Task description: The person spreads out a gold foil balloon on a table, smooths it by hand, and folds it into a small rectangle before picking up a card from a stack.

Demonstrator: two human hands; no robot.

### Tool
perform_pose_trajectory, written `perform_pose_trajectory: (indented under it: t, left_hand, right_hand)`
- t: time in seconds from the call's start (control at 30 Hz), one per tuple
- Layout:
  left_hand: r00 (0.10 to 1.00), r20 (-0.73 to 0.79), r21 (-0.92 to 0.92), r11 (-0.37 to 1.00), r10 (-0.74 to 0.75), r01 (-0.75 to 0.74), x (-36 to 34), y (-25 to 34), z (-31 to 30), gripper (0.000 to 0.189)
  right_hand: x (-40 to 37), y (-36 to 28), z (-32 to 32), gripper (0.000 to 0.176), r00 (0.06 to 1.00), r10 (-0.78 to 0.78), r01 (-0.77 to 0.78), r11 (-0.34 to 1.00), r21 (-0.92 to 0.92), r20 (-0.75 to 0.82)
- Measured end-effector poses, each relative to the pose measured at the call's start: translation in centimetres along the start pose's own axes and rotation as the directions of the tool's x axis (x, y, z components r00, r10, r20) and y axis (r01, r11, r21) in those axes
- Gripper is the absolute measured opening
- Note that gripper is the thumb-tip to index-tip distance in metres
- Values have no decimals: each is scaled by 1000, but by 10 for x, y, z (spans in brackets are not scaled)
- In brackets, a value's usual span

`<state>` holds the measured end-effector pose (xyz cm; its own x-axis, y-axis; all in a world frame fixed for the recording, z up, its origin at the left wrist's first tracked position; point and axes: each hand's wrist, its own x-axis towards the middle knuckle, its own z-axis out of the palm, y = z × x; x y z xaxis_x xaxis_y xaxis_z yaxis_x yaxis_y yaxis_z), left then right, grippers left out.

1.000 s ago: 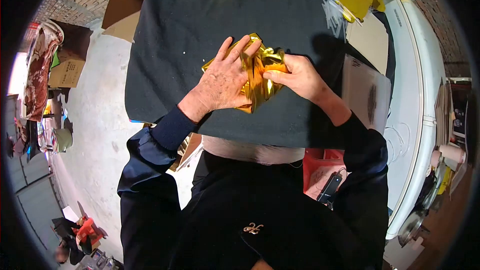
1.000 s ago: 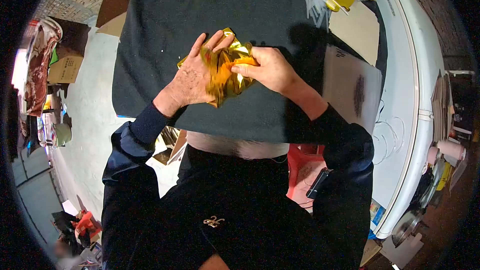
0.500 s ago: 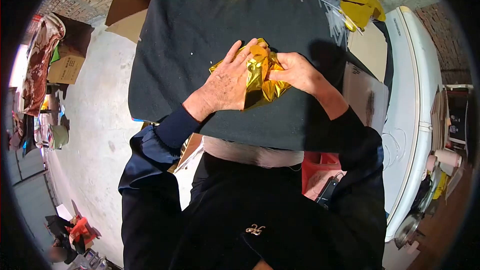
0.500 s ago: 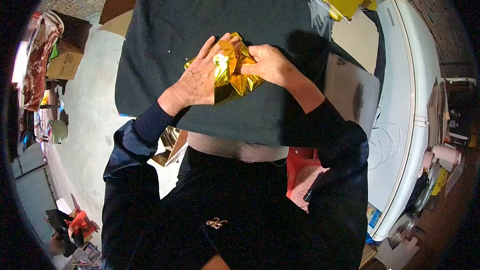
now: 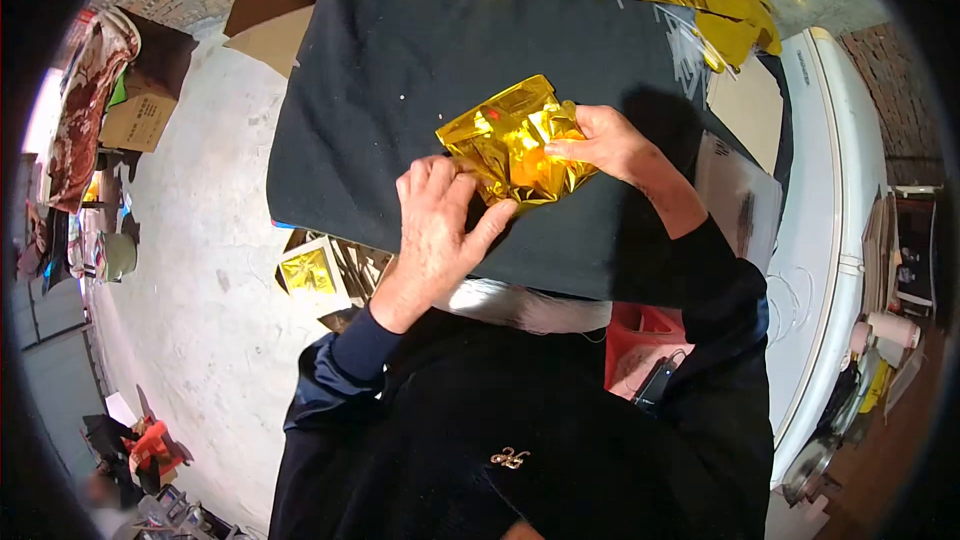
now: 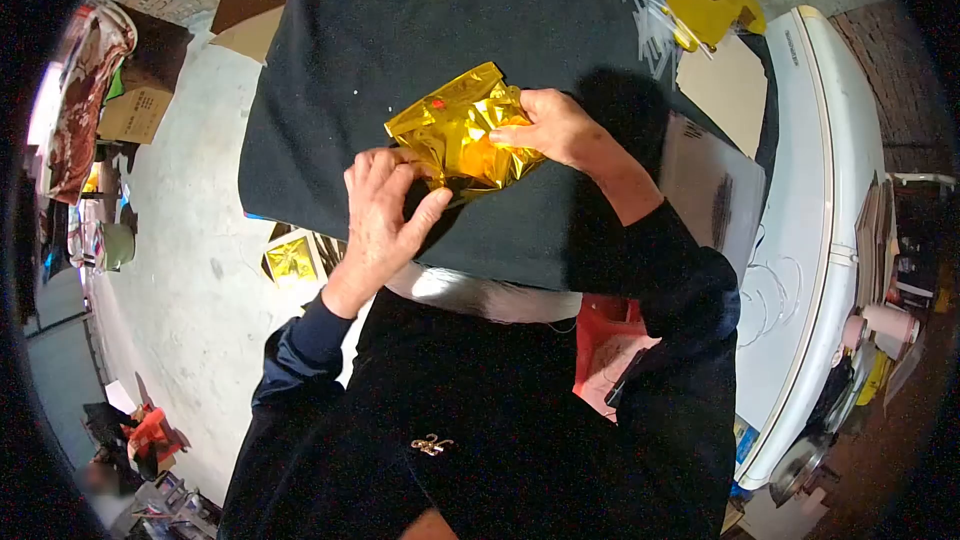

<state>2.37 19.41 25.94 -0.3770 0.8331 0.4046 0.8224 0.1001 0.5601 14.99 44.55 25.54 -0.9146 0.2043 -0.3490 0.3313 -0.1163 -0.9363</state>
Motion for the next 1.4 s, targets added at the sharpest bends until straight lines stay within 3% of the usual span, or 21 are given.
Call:
perform_pose_trajectory:
  t: [0.17,0.3,0.5,0.6,0.93,1.1,1.17,1.23,1.3,1.4]
  left_hand:
    - [990,-97,-26,995,-100,98,-7,11,24,23]
    - [983,-152,79,991,-99,112,-10,12,32,19]
    - [982,-159,143,982,-100,123,-8,17,33,20]
    - [979,-145,95,983,-145,159,-8,18,30,21]
    - [984,-119,141,979,-131,147,-14,15,27,20]
    - [978,-169,48,990,-123,133,-7,12,20,34]
    - [974,-215,122,988,-69,97,5,3,15,43]
    - [965,-262,58,998,15,0,22,-8,12,50]
    - [990,-128,-172,984,-58,36,28,-22,15,61]
    - [998,-48,-179,984,-34,25,30,-34,19,69]
  right_hand:
    - [1,3,-4,33,999,9,-12,997,-79,-35]
    - [-1,1,-1,32,999,-4,3,999,-33,-42]
    - [-2,-3,0,31,996,26,-37,991,-132,-82]
    - [2,6,-3,31,998,-3,1,999,-37,-61]
    - [1,5,-5,33,997,1,-12,990,-144,-80]
    - [-1,1,-4,31,998,22,-29,991,-128,-58]
    - [1,5,-6,31,996,44,-54,987,-154,-71]
    - [1,7,-6,31,995,44,-59,984,-168,-90]
    - [0,6,-4,32,994,18,-37,984,-174,-111]
    - [-2,5,-2,32,996,-9,0,995,-95,-86]
